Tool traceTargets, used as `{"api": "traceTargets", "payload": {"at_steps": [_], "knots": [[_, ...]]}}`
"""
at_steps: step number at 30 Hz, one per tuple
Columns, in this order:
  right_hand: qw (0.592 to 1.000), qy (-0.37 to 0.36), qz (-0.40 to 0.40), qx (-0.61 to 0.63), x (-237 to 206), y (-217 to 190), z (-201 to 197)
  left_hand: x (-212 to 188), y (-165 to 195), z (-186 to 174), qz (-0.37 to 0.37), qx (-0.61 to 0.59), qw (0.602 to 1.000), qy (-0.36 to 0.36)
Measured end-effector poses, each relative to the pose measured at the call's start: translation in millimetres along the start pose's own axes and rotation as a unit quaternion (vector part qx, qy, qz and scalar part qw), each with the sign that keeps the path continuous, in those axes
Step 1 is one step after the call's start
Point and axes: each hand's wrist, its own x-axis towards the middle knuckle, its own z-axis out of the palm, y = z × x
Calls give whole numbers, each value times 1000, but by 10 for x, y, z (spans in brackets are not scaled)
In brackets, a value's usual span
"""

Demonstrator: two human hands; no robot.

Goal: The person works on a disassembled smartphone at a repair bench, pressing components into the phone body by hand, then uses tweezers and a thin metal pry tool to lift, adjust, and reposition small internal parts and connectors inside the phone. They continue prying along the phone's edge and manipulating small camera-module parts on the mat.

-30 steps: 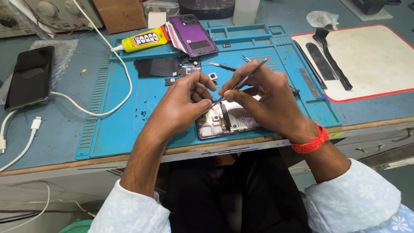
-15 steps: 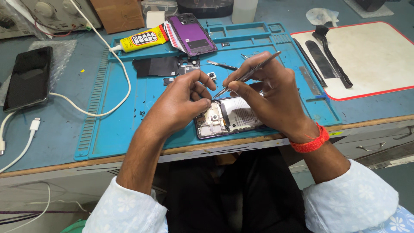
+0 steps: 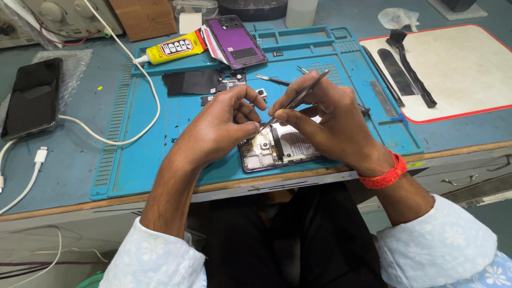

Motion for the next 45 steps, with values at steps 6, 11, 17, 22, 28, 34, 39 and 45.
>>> {"api": "traceTargets", "payload": {"at_steps": [6, 11, 17, 22, 28, 34, 39, 45], "knots": [[1000, -3, -10, 9, -1, 4, 0, -4, 5, 2, 3, -1, 1000, 0], [1000, -3, -3, -3, 1, -9, 7, -4, 6, -5, 1, -7, 1000, -4], [1000, -2, -8, -5, 5, -18, 14, -3, 12, -19, 0, -9, 1000, -9], [999, 27, -10, -17, -12, -22, 4, 41, 15, -24, -8, -13, 1000, -21], [999, 39, -17, -10, -20, -4, 11, 43, 30, -20, -13, -9, 1000, -20], [999, 44, -24, 2, -31, 18, 10, 42, 55, 11, -40, 28, 999, -4], [999, 45, -21, 9, -31, 27, 21, 46, 34, 17, -32, 18, 999, -12], [999, 44, -21, 3, -39, 7, 13, 52, -31, -10, -16, -5, 1000, -21]]}}
